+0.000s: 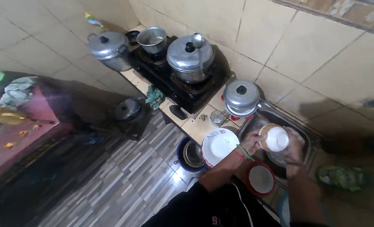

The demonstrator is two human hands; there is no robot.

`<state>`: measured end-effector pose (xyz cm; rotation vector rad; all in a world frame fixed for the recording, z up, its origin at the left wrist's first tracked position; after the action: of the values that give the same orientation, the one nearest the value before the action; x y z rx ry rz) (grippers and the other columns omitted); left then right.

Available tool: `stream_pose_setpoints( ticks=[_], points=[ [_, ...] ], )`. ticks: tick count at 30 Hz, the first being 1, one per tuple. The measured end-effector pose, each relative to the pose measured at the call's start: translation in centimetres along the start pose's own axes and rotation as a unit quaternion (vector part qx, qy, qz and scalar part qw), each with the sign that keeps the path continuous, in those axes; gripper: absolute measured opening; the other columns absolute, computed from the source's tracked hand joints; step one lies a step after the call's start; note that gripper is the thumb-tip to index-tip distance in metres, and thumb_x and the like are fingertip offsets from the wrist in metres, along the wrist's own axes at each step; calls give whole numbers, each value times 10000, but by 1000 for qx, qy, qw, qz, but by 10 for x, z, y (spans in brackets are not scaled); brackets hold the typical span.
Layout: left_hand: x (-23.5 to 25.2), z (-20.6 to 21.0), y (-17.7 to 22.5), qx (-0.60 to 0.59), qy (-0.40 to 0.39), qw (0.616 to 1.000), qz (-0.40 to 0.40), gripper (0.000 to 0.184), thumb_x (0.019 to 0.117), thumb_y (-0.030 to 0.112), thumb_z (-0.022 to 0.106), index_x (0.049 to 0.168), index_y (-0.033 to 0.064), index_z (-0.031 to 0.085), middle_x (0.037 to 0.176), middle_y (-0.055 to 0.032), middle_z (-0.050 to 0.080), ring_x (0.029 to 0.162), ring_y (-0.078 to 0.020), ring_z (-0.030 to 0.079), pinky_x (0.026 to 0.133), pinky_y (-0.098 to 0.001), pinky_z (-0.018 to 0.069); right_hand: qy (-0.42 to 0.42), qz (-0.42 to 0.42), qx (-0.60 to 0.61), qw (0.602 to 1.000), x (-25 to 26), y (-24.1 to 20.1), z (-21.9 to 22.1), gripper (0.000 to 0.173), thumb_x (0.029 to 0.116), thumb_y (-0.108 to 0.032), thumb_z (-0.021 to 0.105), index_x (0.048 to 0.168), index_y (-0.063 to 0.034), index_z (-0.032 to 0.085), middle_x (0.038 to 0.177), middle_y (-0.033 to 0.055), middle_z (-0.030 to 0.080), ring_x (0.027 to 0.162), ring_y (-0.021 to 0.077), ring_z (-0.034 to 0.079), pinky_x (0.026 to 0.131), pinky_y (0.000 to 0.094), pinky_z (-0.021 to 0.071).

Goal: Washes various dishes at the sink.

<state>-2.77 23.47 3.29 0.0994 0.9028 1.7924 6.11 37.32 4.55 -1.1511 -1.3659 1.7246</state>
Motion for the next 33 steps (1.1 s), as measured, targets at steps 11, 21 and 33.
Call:
stream_pose_setpoints(
  ticks=[11,21,33],
  points=[
    [-9,-4,1,248,93,963,58,166,949,-30,585,1108,-16,632,855,-43,638,719,-67,593,660,-257,526,-160,-323,-301,883,-51,-40,68,259,954,-230,692,1084,-18,764,1224,168,696,1153,302,653,1002,496,526],
    [-12,3,6,154,53,985,59,194,983,11,514,1058,118,658,858,40,656,697,-32,604,621,-217,527,-91,-227,-203,948,-39,-34,40,302,967,-226,678,1205,-41,693,1241,130,656,1108,226,636,928,424,552],
    [-11,11,1,-16,75,996,41,215,1017,49,483,1156,110,636,975,-8,696,841,-101,686,769,-285,594,36,-191,-139,971,-48,-35,4,300,1025,-294,600,1265,-121,645,1132,64,674,960,147,646,799,353,554]
  ],
)
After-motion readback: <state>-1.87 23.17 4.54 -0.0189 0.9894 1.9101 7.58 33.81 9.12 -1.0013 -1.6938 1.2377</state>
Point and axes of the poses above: each hand's wrist, its own x-axis towards the middle knuckle, its own z-axis out of the palm, y = z × x, the point moved 10 cm from there along x, towards the middle knuckle
